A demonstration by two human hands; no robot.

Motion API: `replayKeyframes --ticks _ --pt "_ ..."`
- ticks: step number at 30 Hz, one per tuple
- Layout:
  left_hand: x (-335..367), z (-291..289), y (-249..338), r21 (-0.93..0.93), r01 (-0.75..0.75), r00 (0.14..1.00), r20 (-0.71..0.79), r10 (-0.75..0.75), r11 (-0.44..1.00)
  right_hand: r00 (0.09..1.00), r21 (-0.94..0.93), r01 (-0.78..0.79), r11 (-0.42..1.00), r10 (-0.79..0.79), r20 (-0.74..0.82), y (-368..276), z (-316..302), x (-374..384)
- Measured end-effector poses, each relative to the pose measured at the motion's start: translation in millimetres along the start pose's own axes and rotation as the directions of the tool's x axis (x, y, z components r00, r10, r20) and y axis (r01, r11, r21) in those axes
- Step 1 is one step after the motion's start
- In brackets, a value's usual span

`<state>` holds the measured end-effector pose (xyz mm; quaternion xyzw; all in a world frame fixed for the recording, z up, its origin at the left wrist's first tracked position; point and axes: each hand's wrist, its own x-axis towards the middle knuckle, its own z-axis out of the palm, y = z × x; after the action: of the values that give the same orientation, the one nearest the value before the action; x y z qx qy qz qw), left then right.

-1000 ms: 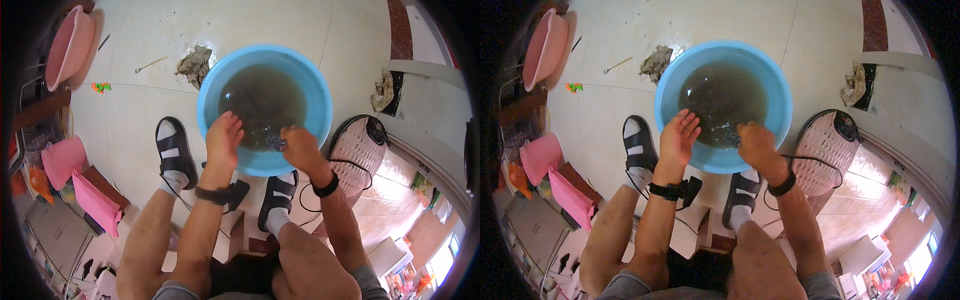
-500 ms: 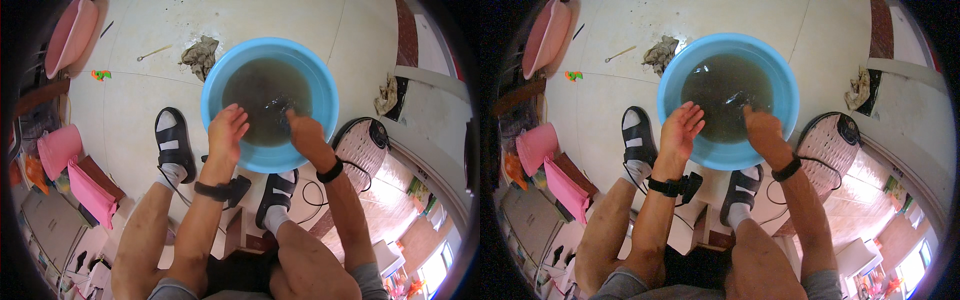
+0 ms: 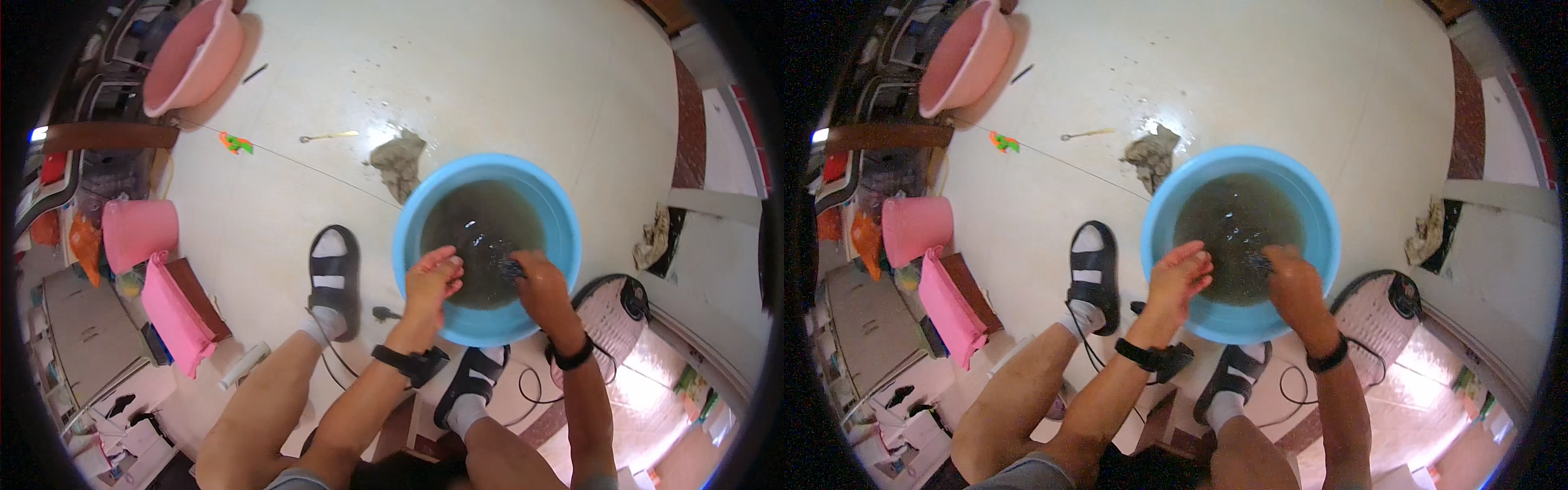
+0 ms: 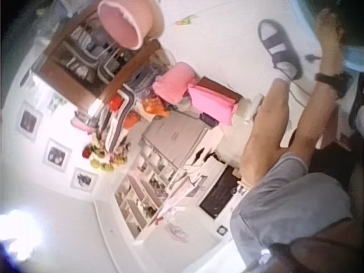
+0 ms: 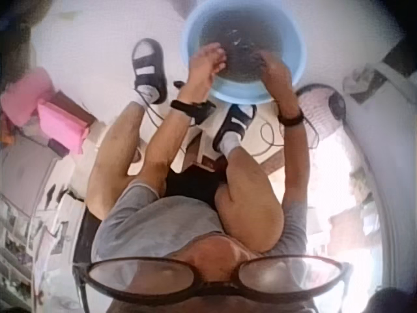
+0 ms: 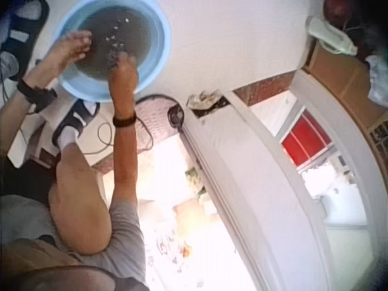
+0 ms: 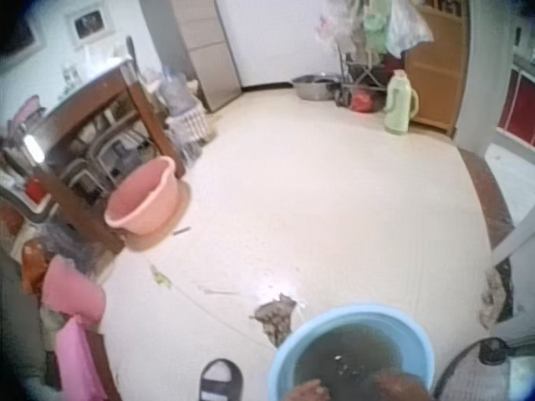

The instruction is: Cleaning an electrical cord and plug using steel wool and water in a bucket.

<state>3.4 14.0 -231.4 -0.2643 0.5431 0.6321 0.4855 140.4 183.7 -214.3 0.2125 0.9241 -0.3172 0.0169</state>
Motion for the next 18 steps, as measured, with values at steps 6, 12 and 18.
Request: replayKeyframes --ticks 6,12,18 --pt "-11.1 -4.9 3.5 0.022 -0.106 0.991 0.081 0.104 0.994 0.982 0.447 -0.077 0.891 0.146 -0.122 -69.0 -70.0 27.0" --pt "-4.6 17.9 -13.8 0.134 -0.111 0.988 0.121 0.095 0.985 0.973 0.041 -0.225 0.974 0.226 -0.049 17.7 -26.8 -1.2" --pt "-10.2 5.1 -1.5 0.229 -0.05 0.994 0.107 0.026 0.972 0.887 0.845 -0.33 0.42 0.445 0.125 -11.5 -41.9 9.5"
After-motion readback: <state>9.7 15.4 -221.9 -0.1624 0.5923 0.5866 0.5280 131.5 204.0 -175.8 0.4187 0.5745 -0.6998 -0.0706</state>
